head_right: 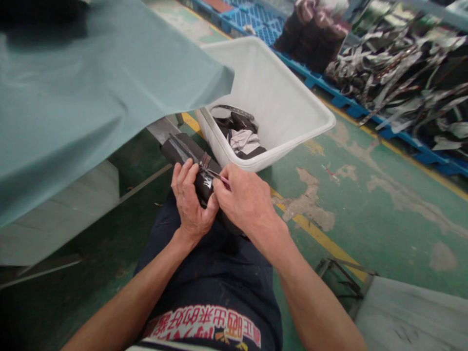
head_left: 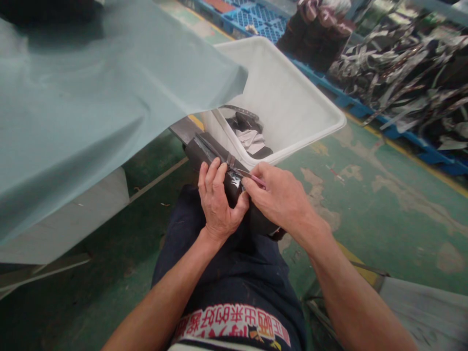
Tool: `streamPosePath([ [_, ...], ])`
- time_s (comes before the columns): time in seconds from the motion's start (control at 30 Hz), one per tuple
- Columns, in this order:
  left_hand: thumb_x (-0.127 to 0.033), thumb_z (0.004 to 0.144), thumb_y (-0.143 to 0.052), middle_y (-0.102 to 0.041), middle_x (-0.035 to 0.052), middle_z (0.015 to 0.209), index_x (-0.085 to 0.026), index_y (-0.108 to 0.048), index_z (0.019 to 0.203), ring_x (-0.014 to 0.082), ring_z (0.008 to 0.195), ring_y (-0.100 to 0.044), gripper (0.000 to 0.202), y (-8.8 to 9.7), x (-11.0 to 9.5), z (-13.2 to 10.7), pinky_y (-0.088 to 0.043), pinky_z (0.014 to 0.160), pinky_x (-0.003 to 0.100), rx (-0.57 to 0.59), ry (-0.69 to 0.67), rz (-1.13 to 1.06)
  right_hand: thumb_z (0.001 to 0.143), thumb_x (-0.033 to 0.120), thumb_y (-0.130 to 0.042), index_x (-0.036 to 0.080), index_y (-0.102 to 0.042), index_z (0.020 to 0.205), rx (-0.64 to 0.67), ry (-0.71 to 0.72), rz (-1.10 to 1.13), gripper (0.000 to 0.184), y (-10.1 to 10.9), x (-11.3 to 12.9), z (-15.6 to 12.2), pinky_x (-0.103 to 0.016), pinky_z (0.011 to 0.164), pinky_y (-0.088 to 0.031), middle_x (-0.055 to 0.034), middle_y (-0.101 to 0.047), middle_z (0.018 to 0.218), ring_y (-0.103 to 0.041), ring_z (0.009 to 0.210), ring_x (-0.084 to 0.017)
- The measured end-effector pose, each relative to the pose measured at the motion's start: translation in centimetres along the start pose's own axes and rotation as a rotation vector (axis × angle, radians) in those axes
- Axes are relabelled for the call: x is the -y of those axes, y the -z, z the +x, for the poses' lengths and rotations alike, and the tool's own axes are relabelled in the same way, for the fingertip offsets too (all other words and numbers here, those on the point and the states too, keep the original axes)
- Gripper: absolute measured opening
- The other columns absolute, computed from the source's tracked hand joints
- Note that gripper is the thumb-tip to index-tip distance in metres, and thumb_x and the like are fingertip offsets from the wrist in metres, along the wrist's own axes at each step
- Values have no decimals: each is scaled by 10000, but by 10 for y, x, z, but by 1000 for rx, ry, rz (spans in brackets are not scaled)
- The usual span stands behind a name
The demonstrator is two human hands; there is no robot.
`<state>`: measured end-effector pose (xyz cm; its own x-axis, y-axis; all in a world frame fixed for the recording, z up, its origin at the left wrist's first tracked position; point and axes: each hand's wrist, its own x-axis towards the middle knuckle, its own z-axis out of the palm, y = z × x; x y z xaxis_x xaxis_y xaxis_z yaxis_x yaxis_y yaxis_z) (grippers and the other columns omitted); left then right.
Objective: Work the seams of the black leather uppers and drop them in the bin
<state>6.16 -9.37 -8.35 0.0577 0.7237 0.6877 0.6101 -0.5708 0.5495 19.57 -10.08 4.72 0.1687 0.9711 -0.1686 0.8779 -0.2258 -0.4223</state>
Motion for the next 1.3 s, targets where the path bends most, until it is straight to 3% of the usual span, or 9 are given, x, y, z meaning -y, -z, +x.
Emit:
streamPosePath([
  [0.23, -591, 1057, -530, -576, 255, 1595, -117, -463, 1570, 397, 1628, -405, 702, 1, 1, -1, -326, 1338, 621, 16, 19, 3, 983, 335, -616, 239, -709, 897, 11, -8, 8, 159, 2, 5, 5, -319, 675, -322, -32, -731, 825, -593, 739, -202],
  [0.47, -585, 1058, -515, -585, 244, 1585, -133, -448, 1573, 382, 1615, -438, 688, 0, 0, 0, -323, 1344, 617, 13, 16, 15, 965, 319, -618, 236, -642, 831, -2, 51, 155, 160, -7, -6, 10, -305, 696, -364, 5, -685, 767, -561, 722, -179],
  [0.77, -608, 1065, -484, -599, 246, 1561, -118, -480, 1545, 383, 1613, -434, 685, -3, 1, 0, -335, 1338, 612, -18, 7, 5, 953, 316, -622, 237, -624, 801, -24, 59, 190, 171, -9, -8, 10, -309, 691, -361, 13, -667, 741, -549, 710, -176],
  [1.3, -704, 1067, -350, -582, 230, 1590, -141, -462, 1551, 371, 1632, -423, 750, -3, 5, -2, -287, 1363, 611, 27, 18, 22, 967, 343, -618, 240, -682, 887, -94, 36, 147, 145, -18, -10, 5, -319, 718, -398, -23, -736, 823, -657, 769, -211],
])
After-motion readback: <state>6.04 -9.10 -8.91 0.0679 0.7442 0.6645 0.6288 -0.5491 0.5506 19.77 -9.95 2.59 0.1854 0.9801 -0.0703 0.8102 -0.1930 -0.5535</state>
